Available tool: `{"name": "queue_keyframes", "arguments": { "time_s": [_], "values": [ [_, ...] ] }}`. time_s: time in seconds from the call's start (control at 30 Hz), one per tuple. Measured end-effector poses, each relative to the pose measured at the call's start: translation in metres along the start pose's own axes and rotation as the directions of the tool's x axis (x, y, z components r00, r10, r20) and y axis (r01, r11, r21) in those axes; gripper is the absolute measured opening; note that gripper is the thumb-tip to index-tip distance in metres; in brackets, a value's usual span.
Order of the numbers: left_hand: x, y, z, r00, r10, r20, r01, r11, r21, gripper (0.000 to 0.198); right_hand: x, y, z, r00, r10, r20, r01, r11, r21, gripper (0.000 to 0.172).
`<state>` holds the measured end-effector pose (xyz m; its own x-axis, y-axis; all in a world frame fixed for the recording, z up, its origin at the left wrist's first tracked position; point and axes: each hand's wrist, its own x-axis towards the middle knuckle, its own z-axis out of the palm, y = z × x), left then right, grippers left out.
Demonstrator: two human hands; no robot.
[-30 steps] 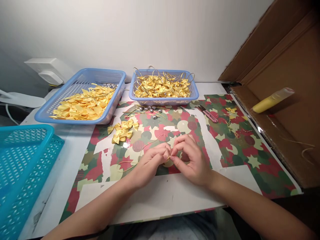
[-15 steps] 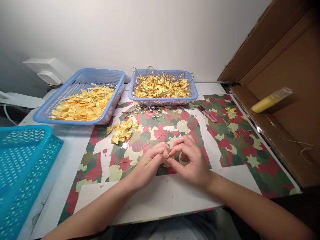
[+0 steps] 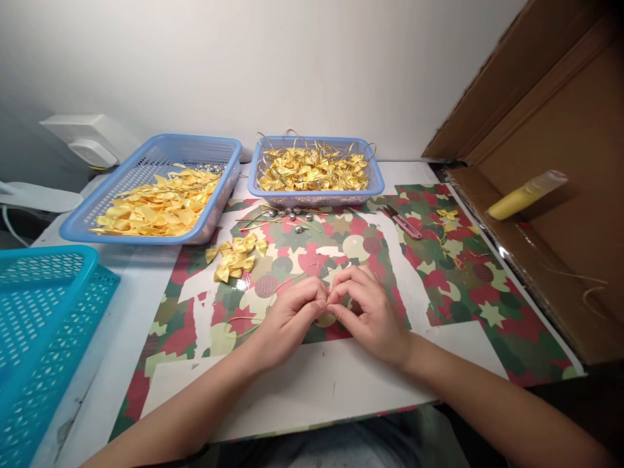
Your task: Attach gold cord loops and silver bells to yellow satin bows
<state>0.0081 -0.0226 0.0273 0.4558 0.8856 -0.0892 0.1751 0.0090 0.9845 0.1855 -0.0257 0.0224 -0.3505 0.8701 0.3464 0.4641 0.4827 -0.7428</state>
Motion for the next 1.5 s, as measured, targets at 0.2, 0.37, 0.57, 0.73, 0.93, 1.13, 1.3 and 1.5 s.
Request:
{"name": "queue_keyframes", "arguments": {
  "time_s": [0.2, 0.37, 0.57, 0.73, 0.93, 1.13, 1.3, 1.5],
  "values": [
    [0.001, -0.001, -0.004, 0.996, -0.056, -0.074, 0.054, 0.998, -0.039, 0.039, 0.003, 0.006, -0.011, 0.991, 0.01, 0.133, -0.02, 0.997, 0.076, 0.011],
    [0.003, -0.007, -0.006, 0.989, -0.104, -0.106, 0.095, 0.992, -0.088, 0.045, 0.007, 0.008, -0.021, 0.976, 0.016, 0.218, -0.046, 0.99, 0.131, 0.013],
    [0.002, -0.012, -0.006, 0.983, -0.11, -0.145, 0.083, 0.98, -0.183, 0.045, 0.009, 0.007, -0.027, 0.921, 0.043, 0.386, -0.117, 0.978, 0.171, 0.013],
    [0.004, -0.012, -0.007, 0.976, -0.126, -0.177, 0.083, 0.969, -0.231, 0.043, 0.01, 0.008, -0.03, 0.89, 0.055, 0.453, -0.146, 0.975, 0.17, 0.013],
    [0.005, -0.013, -0.007, 0.974, -0.132, -0.184, 0.083, 0.963, -0.255, 0.042, 0.012, 0.007, -0.033, 0.855, 0.083, 0.513, -0.164, 0.98, 0.115, 0.013],
    [0.004, -0.012, -0.006, 0.978, -0.14, -0.155, 0.101, 0.967, -0.233, 0.043, 0.013, 0.003, -0.038, 0.815, 0.121, 0.566, -0.159, 0.987, 0.018, 0.015],
    [0.004, -0.011, -0.005, 0.98, -0.144, -0.136, 0.114, 0.972, -0.207, 0.043, 0.014, 0.003, -0.038, 0.883, 0.138, 0.448, -0.12, 0.99, -0.069, 0.02],
    [0.005, -0.01, -0.005, 0.984, -0.107, -0.145, 0.083, 0.983, -0.162, 0.039, 0.008, 0.004, -0.012, 0.964, 0.059, 0.258, -0.053, 0.998, -0.029, 0.034]
  ]
}}
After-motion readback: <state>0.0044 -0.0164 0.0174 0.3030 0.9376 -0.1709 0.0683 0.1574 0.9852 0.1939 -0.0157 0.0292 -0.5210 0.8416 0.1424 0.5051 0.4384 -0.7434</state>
